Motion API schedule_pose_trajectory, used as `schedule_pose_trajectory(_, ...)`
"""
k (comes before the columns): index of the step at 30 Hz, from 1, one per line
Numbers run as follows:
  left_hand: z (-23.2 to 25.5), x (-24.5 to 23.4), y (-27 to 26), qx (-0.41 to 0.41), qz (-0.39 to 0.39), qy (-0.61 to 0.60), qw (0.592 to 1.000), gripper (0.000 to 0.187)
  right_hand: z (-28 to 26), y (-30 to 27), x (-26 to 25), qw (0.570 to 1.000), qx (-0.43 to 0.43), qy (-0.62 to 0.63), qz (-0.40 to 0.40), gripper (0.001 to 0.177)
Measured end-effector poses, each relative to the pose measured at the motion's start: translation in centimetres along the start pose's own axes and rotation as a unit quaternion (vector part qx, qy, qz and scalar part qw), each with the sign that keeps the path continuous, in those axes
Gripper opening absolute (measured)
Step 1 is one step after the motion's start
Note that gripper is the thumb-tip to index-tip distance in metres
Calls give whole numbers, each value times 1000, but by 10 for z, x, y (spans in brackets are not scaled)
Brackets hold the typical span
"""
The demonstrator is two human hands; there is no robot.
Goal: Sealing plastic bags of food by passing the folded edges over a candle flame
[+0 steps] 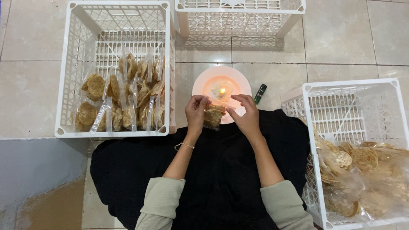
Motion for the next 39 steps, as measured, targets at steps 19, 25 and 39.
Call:
schedule_pose_trajectory(19, -3, 3, 0, 5, -5, 14, 1000, 10, -2, -4, 4, 991, -128, -44, 1, 7)
schedule_pose_trajectory(25, -7, 2, 3, -4, -4, 15, 1000, 11, 2, -3, 4, 1000, -8, -11, -26, 44)
schedule_pose_trajectory(39, -58, -7, 21, -123, 128, 12, 984, 9, 72, -19, 42, 891, 374, 256, 21, 23)
Point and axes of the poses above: each hand's wrist, its own y-axis towards the middle knuckle, its own x-axis out of the palm, z = x × y, the point moved 5 cm from there along y, towards the middle knuckle, and after that the axes turned 9 degrees about z, right-handed, at the moved point
